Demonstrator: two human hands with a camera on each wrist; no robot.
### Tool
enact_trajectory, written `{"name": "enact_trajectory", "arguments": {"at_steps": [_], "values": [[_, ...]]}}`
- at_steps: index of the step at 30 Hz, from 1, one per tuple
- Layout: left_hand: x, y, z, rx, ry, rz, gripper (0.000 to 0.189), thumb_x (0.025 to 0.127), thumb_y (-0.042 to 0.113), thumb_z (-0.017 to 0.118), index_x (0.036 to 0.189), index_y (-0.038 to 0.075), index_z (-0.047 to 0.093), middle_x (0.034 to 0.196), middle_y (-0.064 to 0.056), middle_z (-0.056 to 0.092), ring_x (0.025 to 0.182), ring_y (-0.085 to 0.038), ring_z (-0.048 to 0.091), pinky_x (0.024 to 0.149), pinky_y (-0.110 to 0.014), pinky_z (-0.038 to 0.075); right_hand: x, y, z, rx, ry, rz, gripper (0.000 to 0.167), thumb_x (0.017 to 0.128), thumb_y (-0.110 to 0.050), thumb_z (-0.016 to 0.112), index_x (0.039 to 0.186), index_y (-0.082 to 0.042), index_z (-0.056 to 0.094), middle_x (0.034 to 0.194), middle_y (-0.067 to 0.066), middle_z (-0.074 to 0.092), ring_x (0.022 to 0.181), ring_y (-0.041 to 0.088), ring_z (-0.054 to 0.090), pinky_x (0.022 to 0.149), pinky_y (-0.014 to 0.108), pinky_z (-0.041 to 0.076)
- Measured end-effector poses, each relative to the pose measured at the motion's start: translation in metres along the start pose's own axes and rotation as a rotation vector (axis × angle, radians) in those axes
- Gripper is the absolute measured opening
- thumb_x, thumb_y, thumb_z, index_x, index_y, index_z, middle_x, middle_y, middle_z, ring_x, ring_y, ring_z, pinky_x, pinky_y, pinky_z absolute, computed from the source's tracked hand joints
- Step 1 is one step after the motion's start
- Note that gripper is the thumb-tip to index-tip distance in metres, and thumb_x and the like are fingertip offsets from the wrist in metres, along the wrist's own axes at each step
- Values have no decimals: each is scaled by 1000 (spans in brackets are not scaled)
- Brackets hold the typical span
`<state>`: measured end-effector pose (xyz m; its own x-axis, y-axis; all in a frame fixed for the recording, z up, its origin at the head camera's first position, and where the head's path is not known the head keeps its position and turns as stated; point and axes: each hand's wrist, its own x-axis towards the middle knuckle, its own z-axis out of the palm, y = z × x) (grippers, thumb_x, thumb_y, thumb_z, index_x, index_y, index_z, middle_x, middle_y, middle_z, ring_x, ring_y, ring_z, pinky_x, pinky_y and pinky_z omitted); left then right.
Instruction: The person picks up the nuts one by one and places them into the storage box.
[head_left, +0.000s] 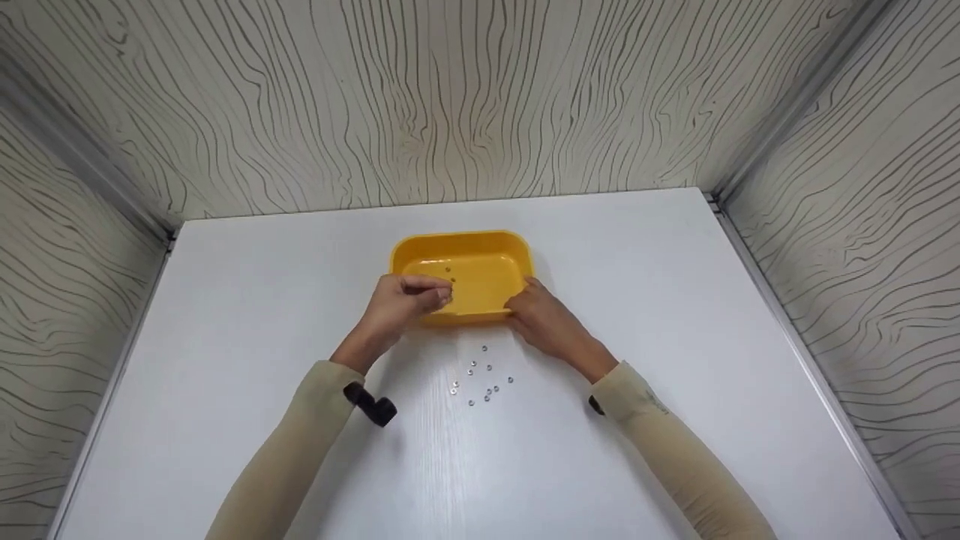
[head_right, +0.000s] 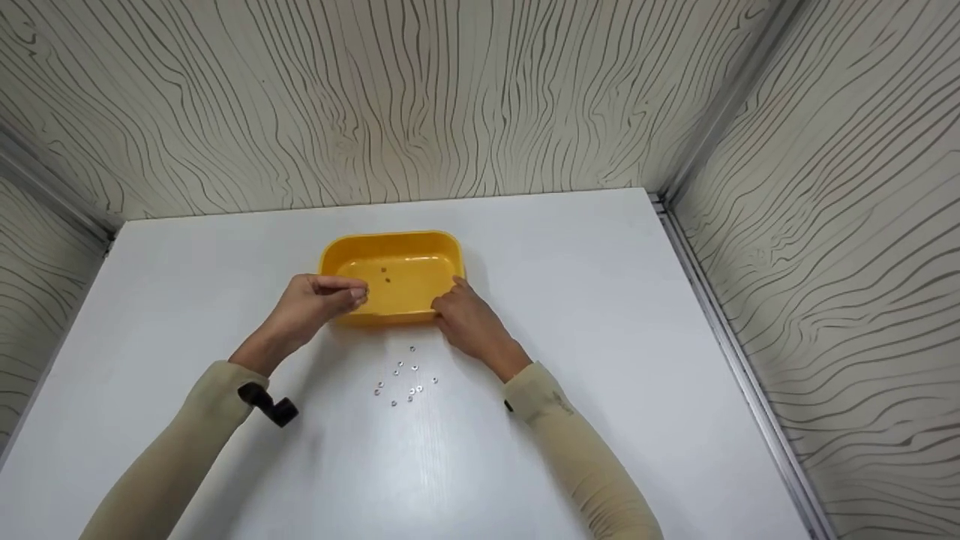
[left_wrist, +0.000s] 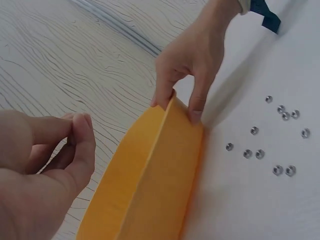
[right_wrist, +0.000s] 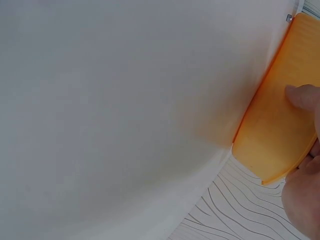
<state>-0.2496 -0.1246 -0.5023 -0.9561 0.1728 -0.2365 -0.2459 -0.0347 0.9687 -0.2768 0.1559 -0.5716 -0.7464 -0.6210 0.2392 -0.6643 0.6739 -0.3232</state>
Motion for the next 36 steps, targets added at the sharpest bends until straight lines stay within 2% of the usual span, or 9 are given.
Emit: {"name": "enact_trajectory", "arguments": {"at_steps": [3, 7, 15, 18, 22, 25, 29, 32, 36], "values": [[10, 4, 2, -91, 54, -22, 25, 99, 1, 69, 121, -7, 73, 123, -20, 75, 100, -18, 77, 92, -25, 62, -1, 0, 1, -12, -3, -5, 10, 99, -13, 71, 108, -7, 75, 103, 5, 79, 106, 25, 69, 130, 47, 31], [23, 5, 5, -172, 110, -66, 22, 98, 1, 70, 118, -4, 76, 117, -17, 76, 99, -18, 77, 92, -25, 62, -1, 1, 2, -24, -12, -11, 10, 99, -12, 72, 107, -7, 73, 103, 6, 79, 107, 25, 68, 130, 46, 31], [55, 11, 11, -282, 206, -172, 24, 98, -1, 68, 120, -6, 74, 119, -18, 75, 93, -14, 74, 104, -33, 58, 1, 2, 2, -4, 2, -32, 10, 99, -12, 71, 107, -6, 73, 104, 6, 78, 107, 26, 66, 126, 50, 37], [66, 13, 12, -272, 243, -206, 25, 99, -2, 66, 122, -6, 73, 109, -12, 75, 91, -14, 73, 103, -32, 59, 2, 3, 2, 12, -2, -23, 10, 100, -12, 71, 108, -6, 74, 104, 6, 78, 106, 26, 66, 124, 51, 38], [76, 15, 16, -238, 292, -258, 21, 98, -1, 67, 118, -3, 74, 109, -10, 73, 92, -16, 71, 100, -31, 61, 3, 2, 3, 42, -7, -4, 11, 100, -12, 71, 109, -7, 74, 106, 6, 78, 106, 26, 64, 122, 51, 41], [81, 15, 22, -240, 320, -268, 21, 96, -3, 69, 117, -4, 74, 113, -13, 71, 92, -17, 70, 99, -31, 61, 3, 2, 3, 46, -6, -2, 12, 100, -13, 71, 109, -7, 74, 107, 6, 78, 107, 26, 64, 121, 51, 42], [85, 14, 30, -231, 326, -265, 11, 95, -5, 67, 105, -4, 73, 99, -10, 68, 86, -18, 64, 93, -27, 60, 3, 2, 3, 44, -13, 11, 15, 101, -15, 70, 113, -7, 74, 110, 6, 78, 112, 26, 64, 121, 50, 42], [86, 9, 34, -179, 335, -264, 7, 95, -6, 65, 93, -3, 71, 84, -8, 63, 81, -21, 60, 85, -28, 56, 2, 2, 4, 42, -19, 17, 14, 102, -15, 69, 112, -7, 75, 109, 6, 78, 112, 26, 65, 123, 49, 40], [90, 3, 41, -86, 384, -289, 9, 92, -4, 67, 89, -1, 75, 76, -8, 62, 79, -23, 60, 78, -28, 53, 1, 3, 4, 25, -3, -18, 11, 100, -11, 69, 107, -5, 75, 101, 8, 78, 106, 28, 66, 126, 52, 36]]}}
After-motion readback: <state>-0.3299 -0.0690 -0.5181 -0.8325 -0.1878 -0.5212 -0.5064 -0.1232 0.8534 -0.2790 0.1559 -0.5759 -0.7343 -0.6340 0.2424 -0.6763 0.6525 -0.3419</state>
